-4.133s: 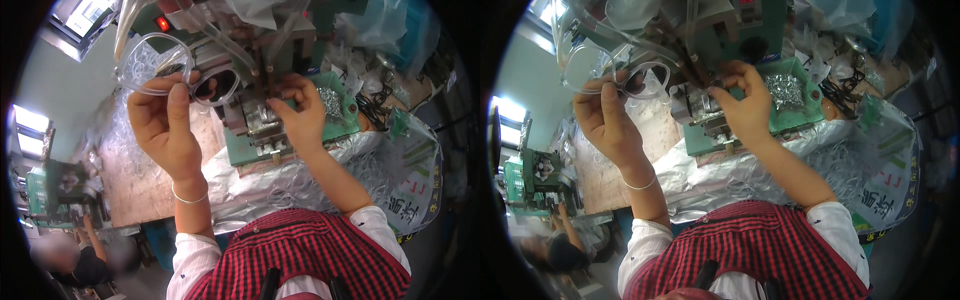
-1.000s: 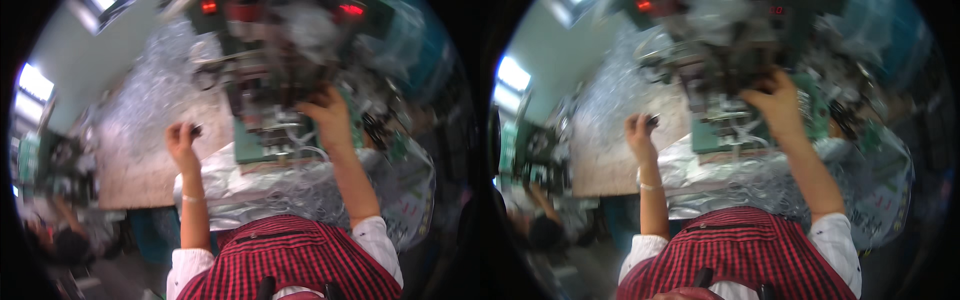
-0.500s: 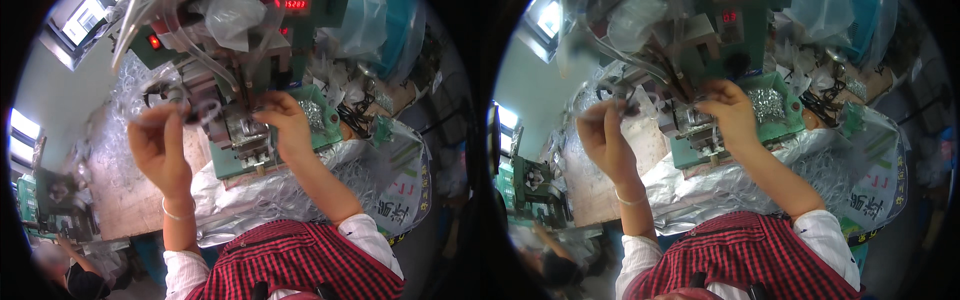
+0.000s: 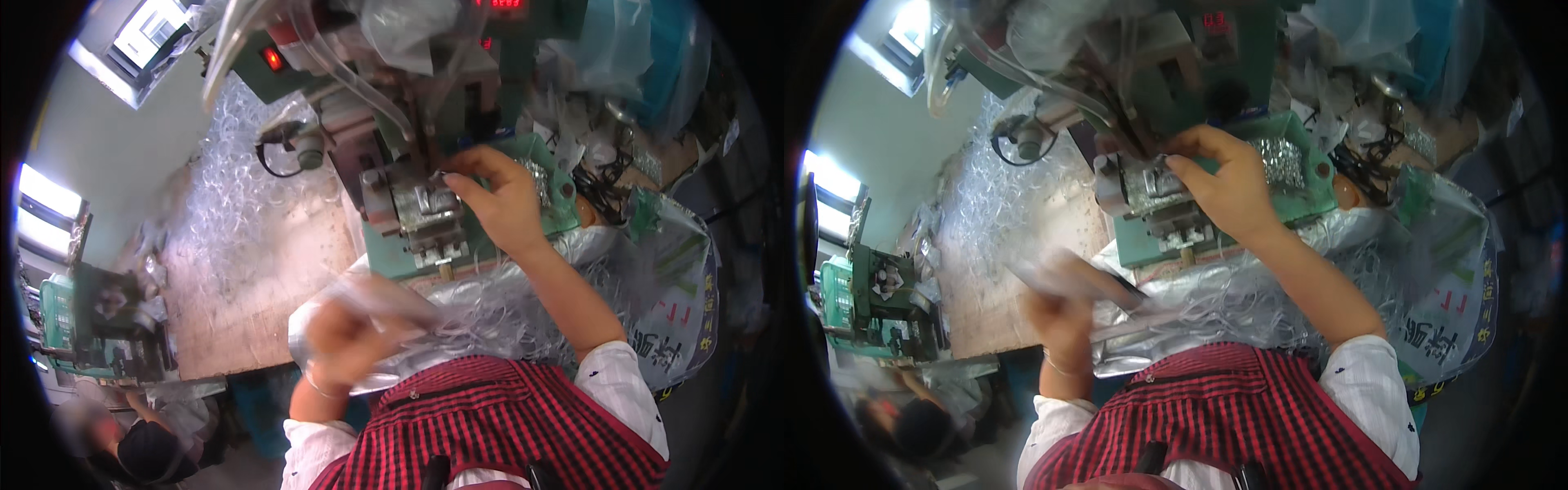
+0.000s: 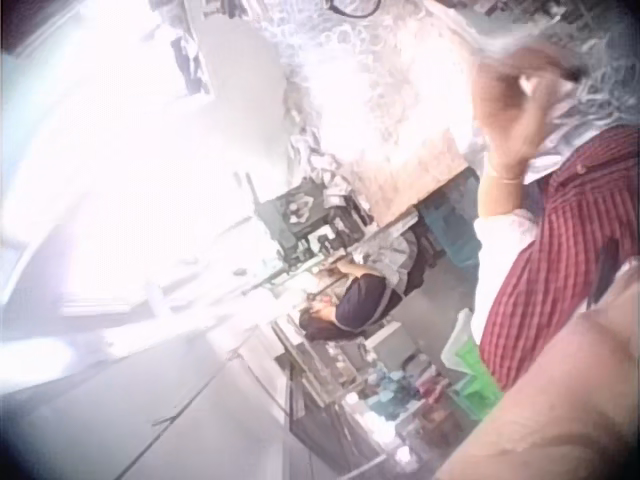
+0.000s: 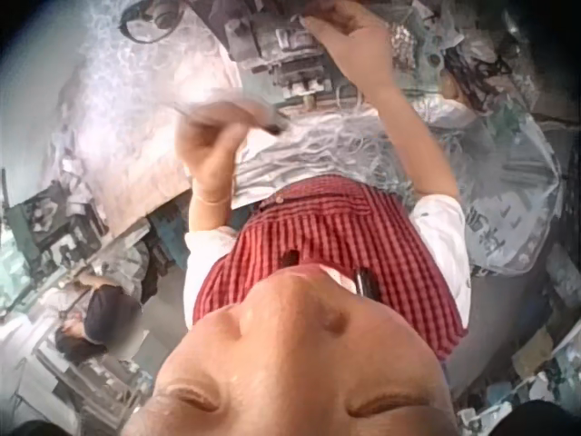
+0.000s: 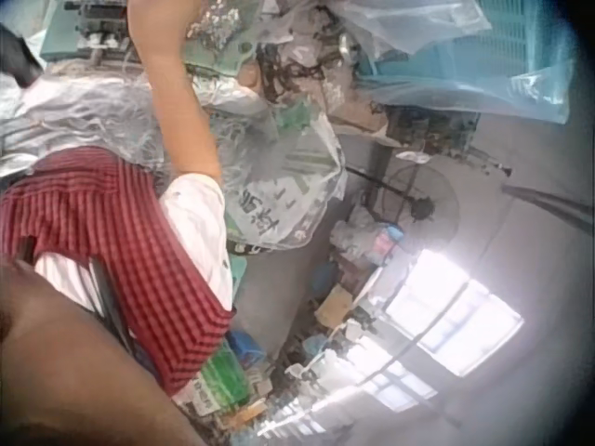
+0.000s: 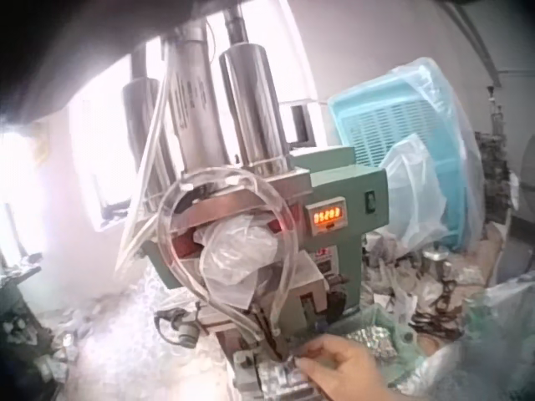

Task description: The person repeatedly picks up clear plastic loops and small metal components, inserts them into a green machine, and removes the assembled units. The person places the finished items into a pile on the table.

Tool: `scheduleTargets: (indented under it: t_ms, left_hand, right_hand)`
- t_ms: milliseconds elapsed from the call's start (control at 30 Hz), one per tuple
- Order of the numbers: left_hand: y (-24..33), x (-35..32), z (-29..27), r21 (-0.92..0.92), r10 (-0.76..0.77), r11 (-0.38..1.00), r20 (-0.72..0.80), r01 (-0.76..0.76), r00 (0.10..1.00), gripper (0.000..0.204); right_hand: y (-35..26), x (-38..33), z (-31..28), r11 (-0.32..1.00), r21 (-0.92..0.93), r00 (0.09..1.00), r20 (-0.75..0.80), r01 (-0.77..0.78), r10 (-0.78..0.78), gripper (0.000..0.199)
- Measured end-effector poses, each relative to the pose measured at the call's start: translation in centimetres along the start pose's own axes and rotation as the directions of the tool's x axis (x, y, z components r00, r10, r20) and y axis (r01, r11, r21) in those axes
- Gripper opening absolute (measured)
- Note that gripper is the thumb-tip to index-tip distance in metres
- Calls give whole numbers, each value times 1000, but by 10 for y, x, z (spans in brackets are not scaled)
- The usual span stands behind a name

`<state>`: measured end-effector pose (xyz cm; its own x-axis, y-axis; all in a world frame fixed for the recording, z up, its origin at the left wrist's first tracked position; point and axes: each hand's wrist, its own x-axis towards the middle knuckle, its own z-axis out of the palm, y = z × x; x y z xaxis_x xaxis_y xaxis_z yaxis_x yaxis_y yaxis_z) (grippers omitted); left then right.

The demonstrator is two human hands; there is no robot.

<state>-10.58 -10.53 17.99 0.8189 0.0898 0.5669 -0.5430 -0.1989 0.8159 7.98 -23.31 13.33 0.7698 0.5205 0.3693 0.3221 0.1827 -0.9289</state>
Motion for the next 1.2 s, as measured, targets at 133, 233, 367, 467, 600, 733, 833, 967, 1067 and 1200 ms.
scheduleTargets:
  t_ms: [133,233,367,467,600,733,833,967,1067,1200]
  left_hand:
    - [3,35,-27,266,322,934,-336,-239,885,12]
    - [-23,61,-35,318,274,942,-540,-108,796,14]
    - [-36,75,-37,177,321,947,-551,-268,770,10]
    - [-37,73,-37,265,329,940,-552,-214,766,6]
    - [-39,43,-18,389,428,873,-319,-295,846,8]
    - [-59,17,5,609,497,662,78,-436,864,13]
    - [-79,33,15,639,526,504,306,-581,794,23]
    - [-85,27,16,652,548,506,262,-565,794,29]
    - [-87,29,18,665,525,527,236,-530,818,22]
    - [-90,30,18,643,543,534,237,-549,806,26]
  right_hand:
    - [7,-8,25,889,445,982,-92,-107,165,37]
    - [8,-11,42,791,610,973,-150,-50,178,39]
    - [3,-9,43,773,631,968,-146,-68,205,42]
    - [-13,-15,40,866,493,967,-170,-85,192,44]
    - [-34,-27,28,996,-57,990,-119,70,-77,49]
    - [10,-26,-31,875,-483,994,-88,11,-61,48]
    - [66,-56,-72,806,-591,994,-89,-8,-56,43]
    - [50,-46,-88,837,-547,958,-254,-30,-132,36]
    - [75,-21,-120,935,-329,946,-325,-131,18,24]
    - [58,-53,-100,656,-753,985,-147,-53,-90,11]
